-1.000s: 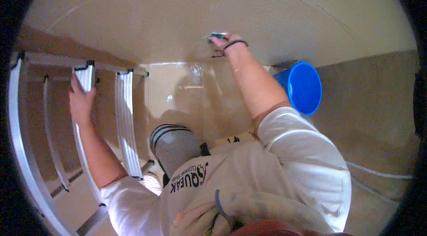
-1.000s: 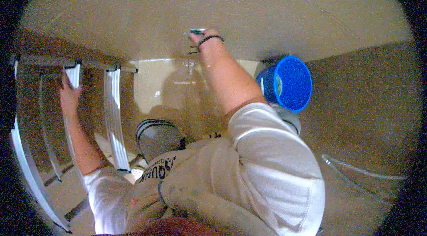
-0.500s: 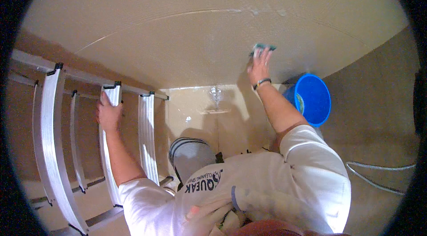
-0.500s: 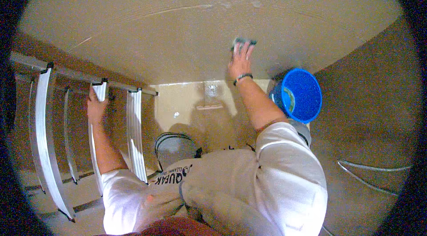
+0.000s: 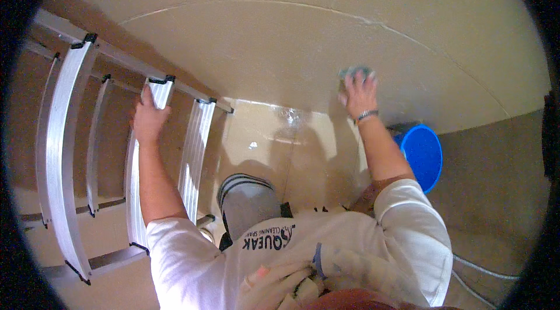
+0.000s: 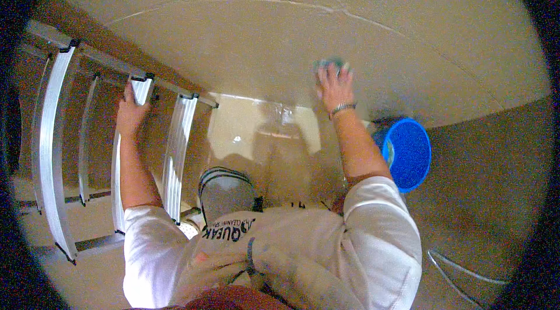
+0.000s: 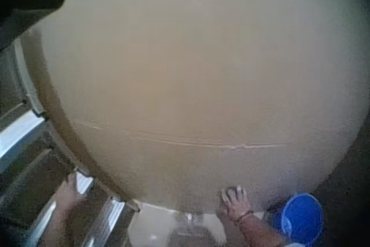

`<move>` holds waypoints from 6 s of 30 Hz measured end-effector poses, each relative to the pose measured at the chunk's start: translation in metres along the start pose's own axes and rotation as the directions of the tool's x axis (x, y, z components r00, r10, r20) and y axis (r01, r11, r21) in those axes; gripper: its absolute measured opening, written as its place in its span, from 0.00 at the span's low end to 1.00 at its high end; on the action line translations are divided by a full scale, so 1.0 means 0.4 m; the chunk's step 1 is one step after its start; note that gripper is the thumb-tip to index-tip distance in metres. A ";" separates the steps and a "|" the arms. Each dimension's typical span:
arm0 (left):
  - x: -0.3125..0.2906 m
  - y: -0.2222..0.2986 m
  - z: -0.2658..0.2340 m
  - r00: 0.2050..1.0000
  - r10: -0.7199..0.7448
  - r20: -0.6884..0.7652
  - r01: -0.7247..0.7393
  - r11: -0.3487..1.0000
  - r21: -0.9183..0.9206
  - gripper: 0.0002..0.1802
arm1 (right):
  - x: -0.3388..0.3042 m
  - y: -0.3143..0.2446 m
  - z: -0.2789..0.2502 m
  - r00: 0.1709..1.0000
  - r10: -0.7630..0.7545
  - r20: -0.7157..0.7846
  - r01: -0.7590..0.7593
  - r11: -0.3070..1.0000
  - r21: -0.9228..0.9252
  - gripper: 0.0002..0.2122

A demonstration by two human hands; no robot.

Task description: The person rinses a bathroom wall using a shower head and then scrubs the tiles with a sponge from a bucket.

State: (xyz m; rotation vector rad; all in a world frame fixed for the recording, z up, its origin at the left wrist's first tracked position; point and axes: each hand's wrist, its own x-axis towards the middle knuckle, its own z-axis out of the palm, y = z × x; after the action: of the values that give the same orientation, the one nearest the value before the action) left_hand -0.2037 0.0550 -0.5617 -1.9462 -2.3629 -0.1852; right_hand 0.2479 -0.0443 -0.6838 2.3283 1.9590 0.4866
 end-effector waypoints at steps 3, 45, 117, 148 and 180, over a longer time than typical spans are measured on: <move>0.015 -0.001 0.006 1.000 -0.006 0.012 0.005 1.000 0.009 0.42 | -0.029 0.003 0.070 0.988 -0.153 -0.001 0.153 0.987 0.056 0.32; 0.037 -0.042 0.057 0.999 0.038 0.010 -0.039 0.992 0.120 0.40 | 0.046 0.189 -0.087 0.495 0.779 -0.385 -0.274 0.560 0.782 0.32; -0.020 -0.042 -0.005 0.983 0.179 -0.033 -0.182 0.966 -0.184 0.42 | 0.051 0.248 -0.323 0.478 0.691 -0.543 -0.468 0.723 0.509 0.27; -0.128 -0.078 0.044 0.973 0.186 -0.140 -0.159 0.971 0.181 0.45 | -0.229 0.383 -0.030 0.870 0.277 0.408 -0.492 0.533 0.688 0.13; -0.264 0.020 -0.846 0.605 0.739 0.296 -0.736 0.661 -0.144 0.37 | -0.780 0.555 -1.169 0.357 0.541 0.761 -0.022 -0.810 0.586 0.16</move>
State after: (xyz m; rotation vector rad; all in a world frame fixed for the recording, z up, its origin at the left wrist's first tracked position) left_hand -0.1818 -0.0935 -0.2404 -2.9501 -1.4331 0.2128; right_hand 0.2851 -0.4617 -0.2481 -1.1646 0.2514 0.6803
